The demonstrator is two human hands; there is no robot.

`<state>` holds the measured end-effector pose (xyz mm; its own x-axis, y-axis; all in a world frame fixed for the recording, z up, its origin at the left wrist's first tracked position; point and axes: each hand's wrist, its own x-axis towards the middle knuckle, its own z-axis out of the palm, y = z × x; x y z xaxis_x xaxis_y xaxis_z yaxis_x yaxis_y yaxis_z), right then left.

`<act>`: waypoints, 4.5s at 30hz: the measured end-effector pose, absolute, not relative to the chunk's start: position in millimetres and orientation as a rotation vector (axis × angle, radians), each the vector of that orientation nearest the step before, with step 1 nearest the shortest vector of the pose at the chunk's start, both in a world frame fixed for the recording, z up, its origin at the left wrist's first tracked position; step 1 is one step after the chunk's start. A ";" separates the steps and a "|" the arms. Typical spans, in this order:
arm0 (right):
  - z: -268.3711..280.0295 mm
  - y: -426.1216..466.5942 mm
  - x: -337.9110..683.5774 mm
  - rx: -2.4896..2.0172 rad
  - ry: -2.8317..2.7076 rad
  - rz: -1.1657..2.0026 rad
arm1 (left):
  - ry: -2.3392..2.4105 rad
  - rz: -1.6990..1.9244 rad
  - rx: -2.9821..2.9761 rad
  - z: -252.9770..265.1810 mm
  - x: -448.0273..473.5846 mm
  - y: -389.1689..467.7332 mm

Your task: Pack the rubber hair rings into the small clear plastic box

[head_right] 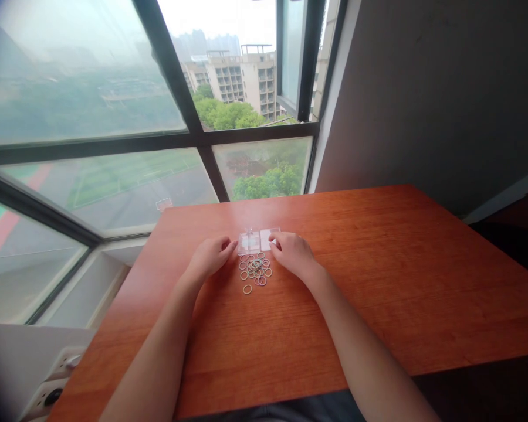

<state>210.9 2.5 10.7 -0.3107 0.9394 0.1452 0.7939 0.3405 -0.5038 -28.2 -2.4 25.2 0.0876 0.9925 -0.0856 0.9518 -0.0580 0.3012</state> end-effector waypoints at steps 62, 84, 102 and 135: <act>17.1 -6.5 207.2 -1.399 -2.467 0.649 | 1.667 0.132 2.227 37.5 -16.9 -15.4; 34.2 -16.3 216.5 -1.388 -2.411 0.666 | 1.731 0.100 2.169 54.8 -34.3 -24.5; 14.2 -17.5 205.3 -1.286 -2.358 0.669 | 1.489 -0.159 2.428 54.4 2.5 -37.9; 13.6 -21.7 196.5 -1.371 -2.445 0.329 | 1.862 0.683 2.196 18.2 -6.5 -3.8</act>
